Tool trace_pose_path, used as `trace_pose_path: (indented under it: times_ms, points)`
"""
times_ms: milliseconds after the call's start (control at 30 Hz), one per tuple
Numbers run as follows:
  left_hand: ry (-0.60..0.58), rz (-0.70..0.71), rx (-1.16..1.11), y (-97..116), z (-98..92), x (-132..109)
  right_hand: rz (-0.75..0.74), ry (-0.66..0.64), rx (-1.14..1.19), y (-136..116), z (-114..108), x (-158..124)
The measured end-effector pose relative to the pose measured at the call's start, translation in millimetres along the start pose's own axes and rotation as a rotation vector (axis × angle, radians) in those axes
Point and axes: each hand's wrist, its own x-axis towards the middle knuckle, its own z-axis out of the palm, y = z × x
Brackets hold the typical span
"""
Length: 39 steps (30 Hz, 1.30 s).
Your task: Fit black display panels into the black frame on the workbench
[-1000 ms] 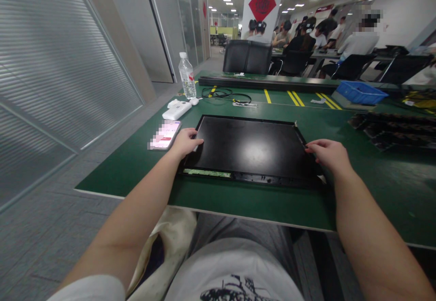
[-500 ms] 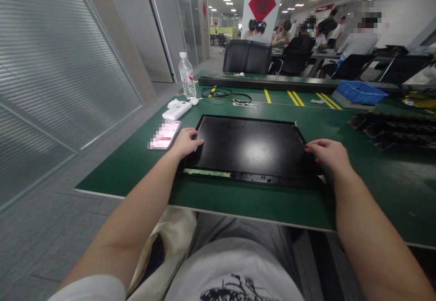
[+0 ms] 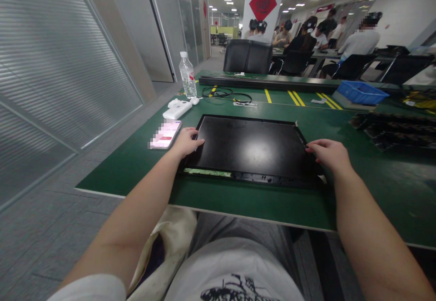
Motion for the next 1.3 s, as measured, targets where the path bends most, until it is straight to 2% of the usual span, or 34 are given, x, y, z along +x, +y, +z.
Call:
trace_pose_path:
  times_ms: [467, 1000, 1300]
  points:
    - [0.003, 0.006, -0.041, 4.6, -0.9, -2.3, -0.017, 0.01, 0.028, 6.2, 1.2, 5.4]
    - [-0.013, -0.053, -0.035, 8.0, 0.0, -4.9, 0.027, -0.012, -0.004, -2.8, -1.3, -1.8]
    - [-0.012, -0.063, -0.082, 7.1, 0.2, -5.4, 0.033, -0.016, -0.016, 0.2, -1.3, 3.6]
